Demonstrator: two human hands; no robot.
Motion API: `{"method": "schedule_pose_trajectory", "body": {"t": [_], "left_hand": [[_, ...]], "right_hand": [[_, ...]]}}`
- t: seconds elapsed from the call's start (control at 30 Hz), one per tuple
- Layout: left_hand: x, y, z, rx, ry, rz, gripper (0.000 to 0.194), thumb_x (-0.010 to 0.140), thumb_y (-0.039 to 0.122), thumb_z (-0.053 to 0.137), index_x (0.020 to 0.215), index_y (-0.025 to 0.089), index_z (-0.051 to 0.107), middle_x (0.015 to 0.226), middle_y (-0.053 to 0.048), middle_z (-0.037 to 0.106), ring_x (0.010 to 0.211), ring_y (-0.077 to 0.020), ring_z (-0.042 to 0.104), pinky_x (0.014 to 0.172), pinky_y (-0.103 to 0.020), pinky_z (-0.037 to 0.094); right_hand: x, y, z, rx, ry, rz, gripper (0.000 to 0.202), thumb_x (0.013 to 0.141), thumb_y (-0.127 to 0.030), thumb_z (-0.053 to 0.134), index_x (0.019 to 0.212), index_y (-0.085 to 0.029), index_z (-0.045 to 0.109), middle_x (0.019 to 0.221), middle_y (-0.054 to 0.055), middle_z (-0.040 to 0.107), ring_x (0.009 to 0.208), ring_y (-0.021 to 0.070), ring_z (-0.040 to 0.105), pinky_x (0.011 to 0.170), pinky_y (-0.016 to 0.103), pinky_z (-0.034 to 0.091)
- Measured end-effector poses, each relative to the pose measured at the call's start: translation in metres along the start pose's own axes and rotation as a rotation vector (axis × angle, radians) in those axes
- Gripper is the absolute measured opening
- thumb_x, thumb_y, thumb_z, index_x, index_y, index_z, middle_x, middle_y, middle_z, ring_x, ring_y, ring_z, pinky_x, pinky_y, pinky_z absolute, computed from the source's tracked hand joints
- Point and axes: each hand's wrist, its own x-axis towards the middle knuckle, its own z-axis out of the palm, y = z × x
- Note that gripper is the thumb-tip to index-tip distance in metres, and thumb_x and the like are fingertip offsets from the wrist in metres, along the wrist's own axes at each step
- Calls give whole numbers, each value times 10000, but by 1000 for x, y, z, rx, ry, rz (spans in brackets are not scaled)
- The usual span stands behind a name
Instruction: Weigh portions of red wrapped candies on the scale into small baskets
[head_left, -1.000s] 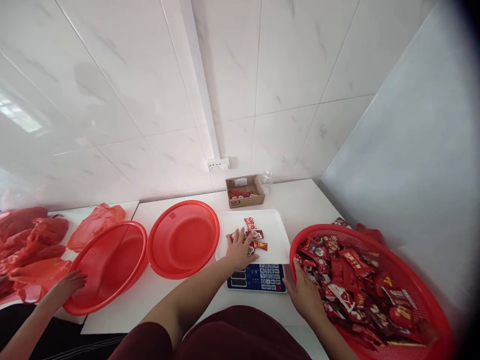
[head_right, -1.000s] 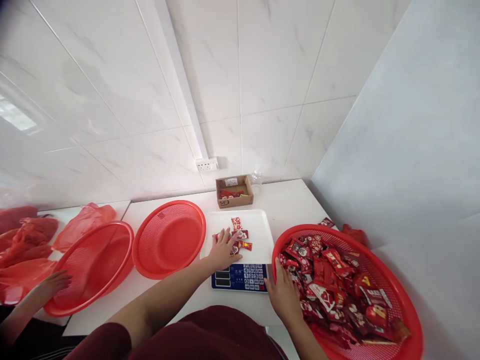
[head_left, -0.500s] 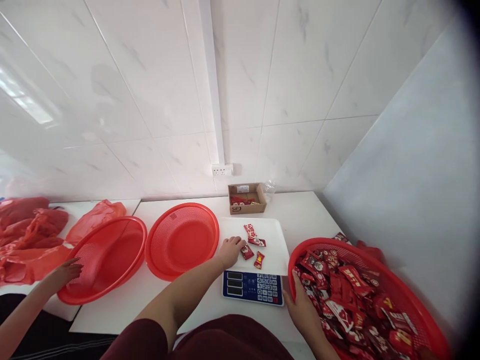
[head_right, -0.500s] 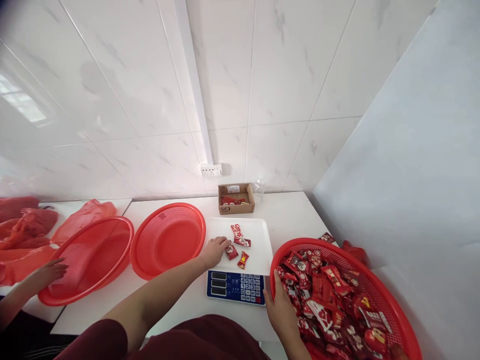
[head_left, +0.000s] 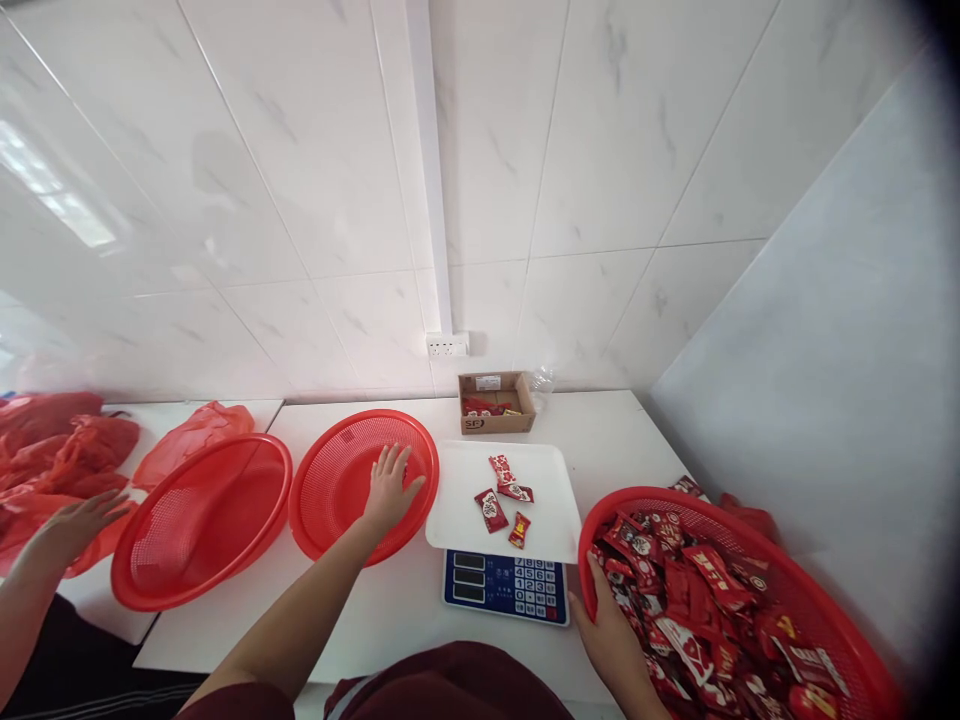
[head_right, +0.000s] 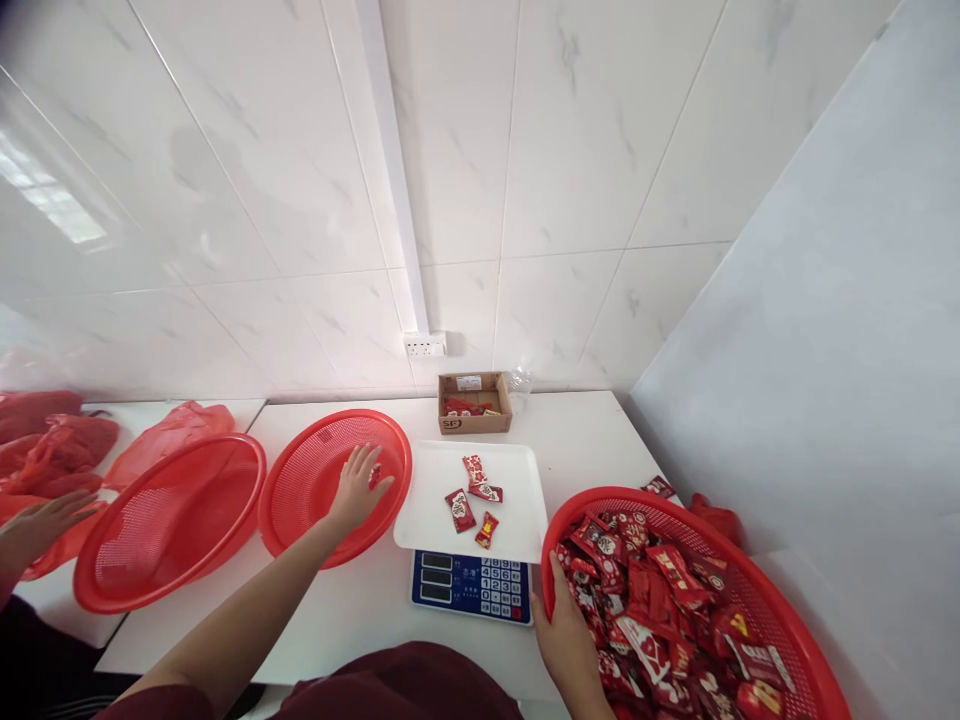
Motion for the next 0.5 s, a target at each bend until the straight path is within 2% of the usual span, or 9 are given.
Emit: {"method": "schedule_pose_trajectory", "body": {"t": [0.07,0.2,0.27,0.37,0.5], "left_hand": [[-10,12,13,61,-87,121,605,867,478,451,1399,215,335,1514,-117,243,1413,-312,100,1111,-548,162],[-21,59,48,56,-368,419,766,792,630,477,1441,300,238,1553,-91,72,1416,-324,35,1117,-555,106],[-21,82,64,43,-458,470,879,734,705,483,1457,321,160,1555,-94,18,1411,-349,10,1102,-589,87],[-13,102,82,50,-497,484,990,675,783,452,1468,303,104,1551,-122,-15,1400,-392,-19,1073,-638,41],[7,107,94,77,-486,596,991,663,814,408,1464,288,155,1551,-126,-20,1389,-423,-48,1048,-665,1]], "right_hand": [[0,0,-1,2,-4,16,727,803,-494,317,1449,-177,214,1481,122,325,1321,280,364,1027,418,342],[0,-1,-1,4,2,37,725,803,-493,327,1448,-182,214,1479,120,328,1318,284,369,1019,429,353],[0,0,-1,2,-4,29,730,804,-490,325,1450,-172,205,1483,126,319,1322,284,364,1018,427,356],[1,0,0,-6,-7,15,729,805,-485,318,1445,-151,216,1498,131,287,1332,285,346,1030,422,346],[1,3,0,-7,22,-13,722,806,-464,328,1441,-136,230,1483,129,321,1342,268,331,1041,404,341]]}}
